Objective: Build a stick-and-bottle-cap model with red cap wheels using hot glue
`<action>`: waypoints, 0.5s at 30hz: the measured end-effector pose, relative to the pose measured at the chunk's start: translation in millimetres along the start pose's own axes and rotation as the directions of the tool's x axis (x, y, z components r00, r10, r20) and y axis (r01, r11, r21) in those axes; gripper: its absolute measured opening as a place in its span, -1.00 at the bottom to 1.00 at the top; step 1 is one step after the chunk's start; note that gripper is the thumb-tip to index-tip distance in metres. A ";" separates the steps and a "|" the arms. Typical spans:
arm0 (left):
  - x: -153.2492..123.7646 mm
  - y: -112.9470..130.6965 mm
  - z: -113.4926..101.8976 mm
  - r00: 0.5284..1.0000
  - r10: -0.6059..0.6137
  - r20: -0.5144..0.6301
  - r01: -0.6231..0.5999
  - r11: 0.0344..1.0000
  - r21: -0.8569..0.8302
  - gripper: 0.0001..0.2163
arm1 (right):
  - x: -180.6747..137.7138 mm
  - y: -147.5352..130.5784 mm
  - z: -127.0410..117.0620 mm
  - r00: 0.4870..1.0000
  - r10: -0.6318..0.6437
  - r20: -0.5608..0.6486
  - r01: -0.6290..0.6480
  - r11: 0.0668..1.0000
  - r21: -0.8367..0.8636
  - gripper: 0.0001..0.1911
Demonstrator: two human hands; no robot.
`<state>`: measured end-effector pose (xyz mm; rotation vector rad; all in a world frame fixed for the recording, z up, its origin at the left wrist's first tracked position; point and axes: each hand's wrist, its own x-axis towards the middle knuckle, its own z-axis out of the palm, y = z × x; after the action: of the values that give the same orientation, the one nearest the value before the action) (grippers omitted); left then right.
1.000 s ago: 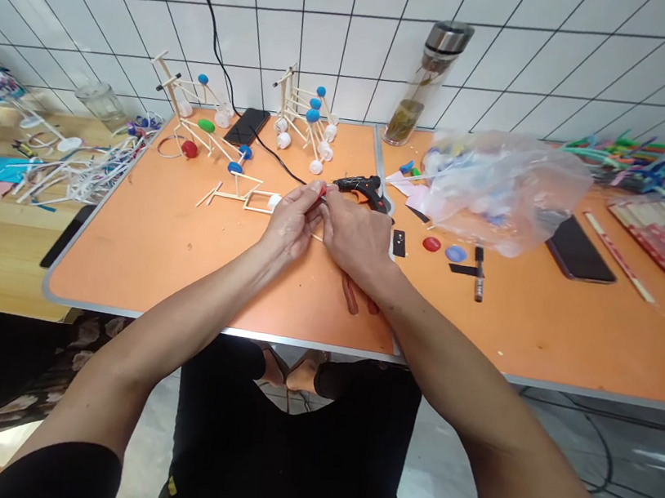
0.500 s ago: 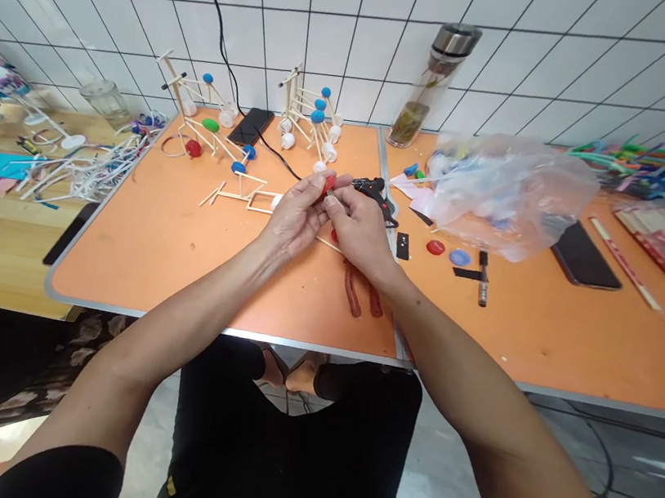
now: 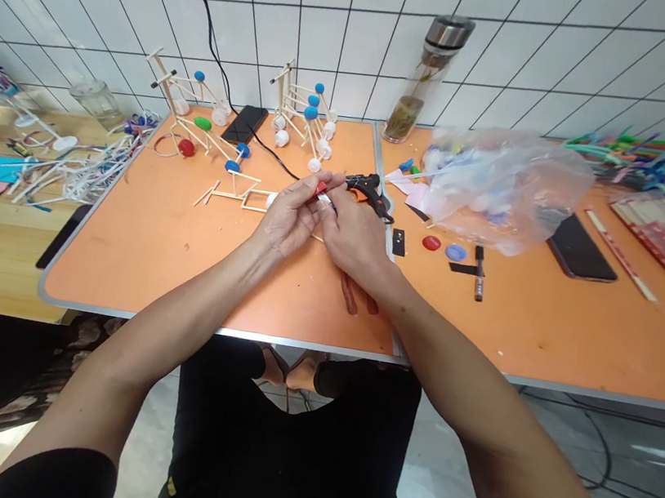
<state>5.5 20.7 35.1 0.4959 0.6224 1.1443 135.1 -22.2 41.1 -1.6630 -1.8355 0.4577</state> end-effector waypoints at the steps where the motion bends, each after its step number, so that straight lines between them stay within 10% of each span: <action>1: -1.6 1.2 0.3 1.000 0.003 0.021 -0.003 1.000 -0.004 -0.70 | 1.7 1.1 -4.3 0.998 0.012 0.058 -0.025 0.974 0.227 -0.69; 3: -5.2 4.8 1.1 0.998 0.011 0.067 -0.011 1.000 -0.004 -0.71 | 5.6 3.7 -14.3 0.960 -0.023 0.280 -0.164 0.761 0.627 -0.67; 6: -8.7 9.6 2.1 0.991 0.034 0.131 -0.037 0.999 0.024 -0.77 | 10.6 5.7 -24.5 0.831 -0.160 0.533 -0.405 0.481 0.777 -0.67; 12: -1.5 1.9 -0.2 0.998 0.035 0.049 -0.039 0.995 0.088 -0.81 | 4.6 0.6 -6.1 0.994 0.020 0.106 -0.051 0.952 0.301 -0.73; 15: 2.7 -4.9 -2.0 0.999 0.024 -0.022 -0.023 0.998 0.059 -0.85 | -1.1 -2.1 0.5 1.000 -0.001 -0.015 0.000 0.997 -0.083 -0.68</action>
<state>8.3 21.7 30.0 0.5426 0.6733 1.1580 133.2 -23.5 41.8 -1.7166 -1.8667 0.3725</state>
